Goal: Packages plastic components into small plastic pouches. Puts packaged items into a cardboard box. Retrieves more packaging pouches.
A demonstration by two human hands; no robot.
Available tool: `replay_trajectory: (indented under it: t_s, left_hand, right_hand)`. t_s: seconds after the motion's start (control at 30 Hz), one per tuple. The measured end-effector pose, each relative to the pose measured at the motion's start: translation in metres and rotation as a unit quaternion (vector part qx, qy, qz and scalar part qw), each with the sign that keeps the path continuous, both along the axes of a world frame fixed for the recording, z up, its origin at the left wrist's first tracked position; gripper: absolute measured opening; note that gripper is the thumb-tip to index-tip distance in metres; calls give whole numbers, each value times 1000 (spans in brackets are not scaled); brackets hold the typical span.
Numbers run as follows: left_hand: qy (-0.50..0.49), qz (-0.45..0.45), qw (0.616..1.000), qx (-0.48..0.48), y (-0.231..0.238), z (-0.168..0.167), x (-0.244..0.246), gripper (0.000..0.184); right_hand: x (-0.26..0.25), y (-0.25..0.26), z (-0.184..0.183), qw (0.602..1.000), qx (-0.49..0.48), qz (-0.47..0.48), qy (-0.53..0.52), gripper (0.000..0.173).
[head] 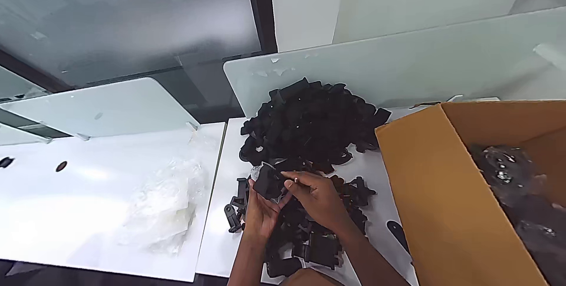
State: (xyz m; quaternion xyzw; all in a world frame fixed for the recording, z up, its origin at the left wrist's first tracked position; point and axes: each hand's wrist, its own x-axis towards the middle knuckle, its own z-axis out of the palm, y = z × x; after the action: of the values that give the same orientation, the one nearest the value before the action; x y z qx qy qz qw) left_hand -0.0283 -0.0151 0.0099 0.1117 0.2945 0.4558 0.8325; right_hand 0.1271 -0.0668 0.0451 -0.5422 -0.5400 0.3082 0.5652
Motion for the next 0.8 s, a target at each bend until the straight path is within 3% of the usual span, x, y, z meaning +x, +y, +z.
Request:
replay_trajectory:
  t_s: [0.07,0.17,0.23,0.3,0.47,0.53,0.6,0.7,0.73,0.8]
  left_hand:
    - [5,39,999,-37,4,0,-1,49]
    - [23,64,997,-26,14,-2,-11,27]
    - [39,48,998,7,19,-8,-19,44]
    - [66,33,997,23,21,-13,-23,50]
    - [55,19,998,1,17,-7,-11,45]
    - [58,22,998,-7,14,-2,-6,48]
    - [70,27,997,4,14,4,-1,50]
    - [88,34,994,49,12,13,8,49]
    - [98,40,992,68,11,16,11,49]
    - [115,42,989,82,7,22,17,46]
  right_hand:
    - [7,-4,3,998,-24,40,31,33]
    - [23,-10,0,998,-61,-4,-3,30]
    - [35,-15,-8,980,-125,-20,-153,33]
    - [38,-17,-14,943,-219,25,-249,34]
    - [24,-13,-19,871,-345,74,-342,38]
    - [23,-17,-16,879,-325,61,-342,42]
    - [21,-25,-18,932,-222,-2,-288,40]
    - [6,-26,-22,994,-39,-67,-76,34]
    - [0,-25,-20,998,-7,-48,-27,37]
    - [-8,-23,-19,999,-6,-19,-37,56]
